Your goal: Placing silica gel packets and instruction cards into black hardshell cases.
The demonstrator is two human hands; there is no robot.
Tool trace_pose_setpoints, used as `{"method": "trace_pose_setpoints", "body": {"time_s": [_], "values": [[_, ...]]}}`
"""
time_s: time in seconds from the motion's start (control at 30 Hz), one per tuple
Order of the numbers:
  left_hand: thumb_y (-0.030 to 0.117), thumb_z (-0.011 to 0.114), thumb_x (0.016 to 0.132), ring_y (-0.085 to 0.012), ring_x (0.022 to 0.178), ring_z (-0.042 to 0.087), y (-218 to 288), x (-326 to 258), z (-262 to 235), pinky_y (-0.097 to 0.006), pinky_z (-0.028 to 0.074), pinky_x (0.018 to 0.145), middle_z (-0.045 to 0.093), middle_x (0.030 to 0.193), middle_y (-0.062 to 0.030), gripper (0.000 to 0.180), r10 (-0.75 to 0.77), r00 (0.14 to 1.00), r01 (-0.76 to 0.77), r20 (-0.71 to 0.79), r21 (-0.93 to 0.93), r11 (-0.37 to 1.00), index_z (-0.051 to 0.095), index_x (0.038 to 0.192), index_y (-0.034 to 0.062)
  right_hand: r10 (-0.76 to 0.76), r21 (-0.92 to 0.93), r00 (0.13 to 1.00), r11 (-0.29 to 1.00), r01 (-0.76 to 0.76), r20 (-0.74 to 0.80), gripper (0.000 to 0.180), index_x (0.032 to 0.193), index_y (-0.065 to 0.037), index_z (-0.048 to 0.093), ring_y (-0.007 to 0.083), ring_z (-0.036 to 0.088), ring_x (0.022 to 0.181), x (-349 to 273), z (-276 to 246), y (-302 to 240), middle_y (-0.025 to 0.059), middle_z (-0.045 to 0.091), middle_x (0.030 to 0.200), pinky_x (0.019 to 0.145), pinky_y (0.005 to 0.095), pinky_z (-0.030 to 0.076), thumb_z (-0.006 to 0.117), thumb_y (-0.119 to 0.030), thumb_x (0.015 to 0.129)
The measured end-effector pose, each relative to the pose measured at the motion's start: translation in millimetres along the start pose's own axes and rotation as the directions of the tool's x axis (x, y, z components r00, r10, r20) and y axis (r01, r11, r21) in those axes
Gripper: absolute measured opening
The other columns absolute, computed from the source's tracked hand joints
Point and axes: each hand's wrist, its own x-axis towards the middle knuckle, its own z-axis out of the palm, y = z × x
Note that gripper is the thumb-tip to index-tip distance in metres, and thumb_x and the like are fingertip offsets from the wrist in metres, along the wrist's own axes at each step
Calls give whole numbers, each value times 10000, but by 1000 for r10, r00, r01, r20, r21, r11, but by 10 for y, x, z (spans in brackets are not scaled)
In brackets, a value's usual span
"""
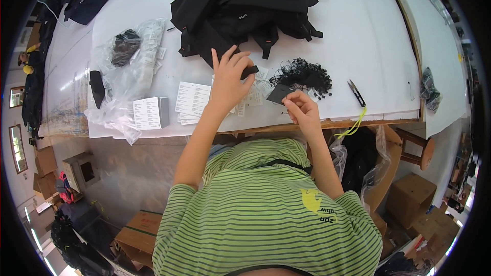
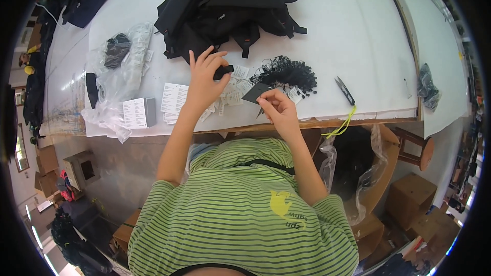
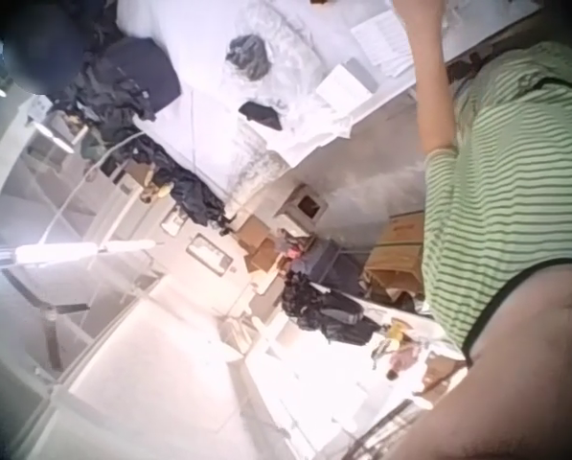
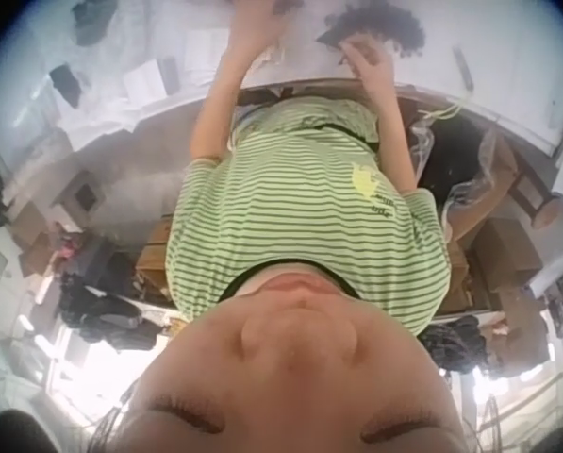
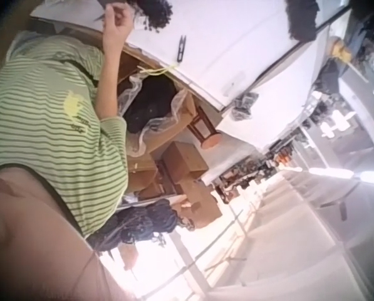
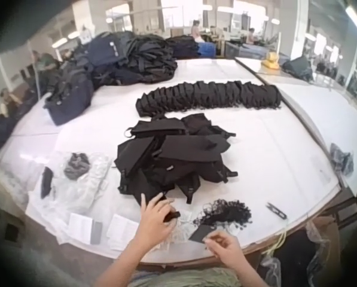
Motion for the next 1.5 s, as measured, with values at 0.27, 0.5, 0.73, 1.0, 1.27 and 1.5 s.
{"method": "trace_pose_setpoints", "body": {"time_s": [0.27, 0.5, 0.73, 1.0, 1.27, 1.5], "values": [[36, 663, 710, -248, 1169, 492, 147, -281, -723, -483, 226, 1073, 595, 1126, -24, 217, 33, 986, -37, -166, -23, 999, 638, 912, 112, -29, -35, 997, 999, 31, 69, 88, 937, -37, 606, 19, 424, 586, 68, 171, -65, -36, 556, 720, 520, 187, 324, 628, -114, 900], [9, 692, 653, -208, 900, 522, 171, -776, -768, -394, 340, 886, 577, 930, -23, 286, 1, 976, 6, -216, 31, 1000, 670, 907, 137, -119, -272, 977, 948, 164, 175, 74, 898, -44, 652, 23, 454, 534, 103, 561, -133, -24, 586, 655, 512, 186, 353, 662, -107, 860], [111, 786, 634, -168, 585, 435, 171, -1034, -708, -310, 323, 631, 452, 590, 9, 189, -242, 929, 233, -279, -66, 970, 617, 715, 93, -214, -485, 929, 804, 344, 303, 124, 931, -49, 674, 65, 493, 495, 120, 958, -314, 26, 585, 627, 477, 212, 382, 689, -102, 819], [96, 765, 693, -129, 596, 467, 284, -1032, -698, -278, 340, 633, 511, 595, 2, 135, -519, 843, 416, -143, -438, 797, 683, 796, 67, -261, -500, 889, 751, 432, 376, 132, 921, -47, 676, 142, 569, 523, 134, 1009, -254, 66, 628, 685, 494, 249, 437, 686, -96, 799], [4, 706, 751, -112, 701, 519, 331, -1020, -680, -228, 407, 706, 575, 801, -47, 104, -515, 843, 354, -155, -561, 748, 665, 847, 8, -322, -473, 868, 739, 480, 378, 163, 945, -58, 667, 134, 511, 496, 94, 1005, -178, 52, 572, 644, 470, 252, 392, 696, -103, 791], [54, 568, 919, -103, 641, 502, 391, -1029, -753, -225, 410, 620, 584, 803, -34, 78, -677, 735, 200, -40, -941, 273, 547, 974, 3, -120, -111, 950, 981, 158, 288, 188, 1027, -55, 570, 25, 427, 599, 105, 804, -215, -36, 499, 705, 551, 189, 327, 653, -65, 860]]}}
